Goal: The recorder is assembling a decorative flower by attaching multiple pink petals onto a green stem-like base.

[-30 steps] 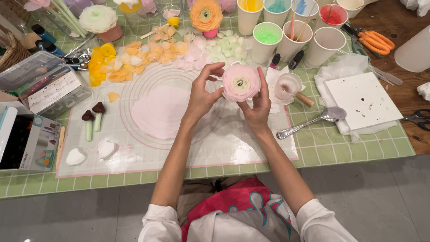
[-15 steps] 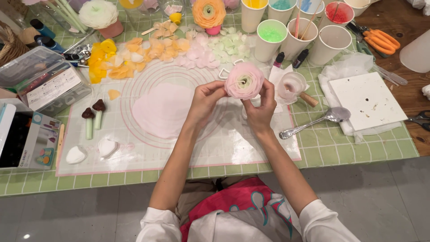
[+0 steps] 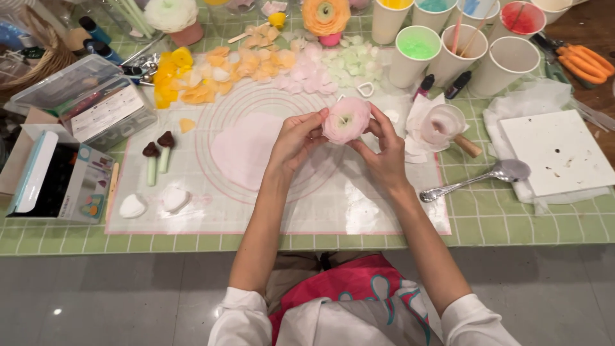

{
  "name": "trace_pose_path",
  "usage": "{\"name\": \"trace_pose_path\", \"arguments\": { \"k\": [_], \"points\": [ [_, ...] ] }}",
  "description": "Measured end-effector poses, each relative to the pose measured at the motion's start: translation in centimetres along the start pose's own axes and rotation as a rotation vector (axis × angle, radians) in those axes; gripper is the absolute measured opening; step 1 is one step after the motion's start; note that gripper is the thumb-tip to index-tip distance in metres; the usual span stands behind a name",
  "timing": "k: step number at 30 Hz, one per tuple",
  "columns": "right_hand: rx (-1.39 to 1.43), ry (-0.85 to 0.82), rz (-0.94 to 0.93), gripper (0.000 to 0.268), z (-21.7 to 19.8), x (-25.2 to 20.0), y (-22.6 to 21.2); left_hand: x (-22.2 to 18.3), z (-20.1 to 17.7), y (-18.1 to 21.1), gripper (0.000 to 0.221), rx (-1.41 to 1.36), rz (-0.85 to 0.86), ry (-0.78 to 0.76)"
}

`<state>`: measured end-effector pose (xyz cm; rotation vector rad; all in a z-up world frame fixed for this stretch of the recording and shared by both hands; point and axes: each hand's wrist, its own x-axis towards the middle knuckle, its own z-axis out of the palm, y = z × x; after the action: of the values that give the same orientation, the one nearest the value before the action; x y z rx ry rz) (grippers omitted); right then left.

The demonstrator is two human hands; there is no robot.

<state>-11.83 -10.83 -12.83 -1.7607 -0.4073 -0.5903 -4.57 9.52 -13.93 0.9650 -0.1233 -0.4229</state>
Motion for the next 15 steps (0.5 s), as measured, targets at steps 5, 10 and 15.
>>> {"name": "trace_pose_path", "arguments": {
  "k": [5,10,15],
  "points": [
    [0.159,-0.063,0.094,0.058,-0.5,-0.3,1.6,-0.4,0.5,1.1,0.026,-0.008,-0.030,-0.057],
    [0.276,-0.187,0.237,0.043,-0.9,-0.1,2.1,-0.8,0.8,1.8,0.026,0.037,0.000,-0.106],
    [0.274,-0.235,0.215,0.044,-1.0,-0.1,2.5,-0.4,0.4,1.4,0.024,0.112,0.028,-0.102]
  ]
}}
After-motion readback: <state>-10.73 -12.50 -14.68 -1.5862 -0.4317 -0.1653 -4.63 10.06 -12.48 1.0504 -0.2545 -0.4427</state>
